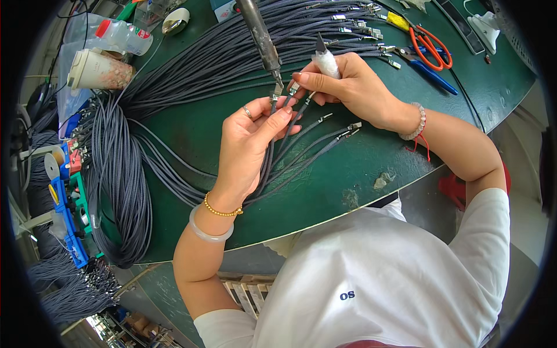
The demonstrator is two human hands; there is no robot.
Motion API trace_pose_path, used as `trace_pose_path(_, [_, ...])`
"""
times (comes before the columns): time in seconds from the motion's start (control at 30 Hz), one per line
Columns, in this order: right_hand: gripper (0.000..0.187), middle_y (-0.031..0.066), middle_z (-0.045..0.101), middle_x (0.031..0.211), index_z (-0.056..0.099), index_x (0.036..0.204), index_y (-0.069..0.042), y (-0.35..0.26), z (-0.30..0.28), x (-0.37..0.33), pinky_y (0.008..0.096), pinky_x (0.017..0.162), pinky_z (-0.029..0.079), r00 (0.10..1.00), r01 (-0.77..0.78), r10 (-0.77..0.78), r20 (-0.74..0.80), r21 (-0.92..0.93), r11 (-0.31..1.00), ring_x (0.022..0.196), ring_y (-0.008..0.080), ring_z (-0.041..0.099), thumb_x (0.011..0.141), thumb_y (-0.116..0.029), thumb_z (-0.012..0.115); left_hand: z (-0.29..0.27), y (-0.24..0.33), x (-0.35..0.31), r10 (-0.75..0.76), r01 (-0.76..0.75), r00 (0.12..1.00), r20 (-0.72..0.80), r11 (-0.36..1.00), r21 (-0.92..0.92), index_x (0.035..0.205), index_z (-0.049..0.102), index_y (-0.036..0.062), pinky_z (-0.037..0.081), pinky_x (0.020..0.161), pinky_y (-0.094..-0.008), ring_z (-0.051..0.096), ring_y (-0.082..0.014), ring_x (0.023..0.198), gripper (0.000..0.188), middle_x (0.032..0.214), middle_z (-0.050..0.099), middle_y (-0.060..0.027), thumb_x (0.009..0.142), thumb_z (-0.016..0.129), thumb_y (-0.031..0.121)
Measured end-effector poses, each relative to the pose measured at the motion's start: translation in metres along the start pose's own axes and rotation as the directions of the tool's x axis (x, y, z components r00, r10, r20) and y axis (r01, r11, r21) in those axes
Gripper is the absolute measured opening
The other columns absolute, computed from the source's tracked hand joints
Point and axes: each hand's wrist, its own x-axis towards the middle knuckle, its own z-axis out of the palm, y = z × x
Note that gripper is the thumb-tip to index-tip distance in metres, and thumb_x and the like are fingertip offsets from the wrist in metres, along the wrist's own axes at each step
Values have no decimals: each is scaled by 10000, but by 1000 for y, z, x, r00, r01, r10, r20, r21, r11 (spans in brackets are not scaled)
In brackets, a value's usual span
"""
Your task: The person is soldering connectors to a bundle of black wires at a factory workbench.
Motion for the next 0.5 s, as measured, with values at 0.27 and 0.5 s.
trace_pose_path(0.27, [250,26,603,689,618,843,2,0,-6,-1,163,481,347,1000,-4,4,10,-69,998,545,20,450,834,-245,579,0,-1,2,6,-7,999,-44,1000,-13,998,528,-63,491,726,-260,579,-135,816,231,903,583,-84,808,583,56])
trace_pose_path(0.5, [246,26,598,671,622,816,2,0,-9,-2,168,481,349,1000,-4,5,5,-98,995,534,24,442,831,-240,584,3,2,1,31,-30,999,-26,999,39,1085,500,-78,482,750,-268,563,-122,828,305,928,579,-87,818,563,56])
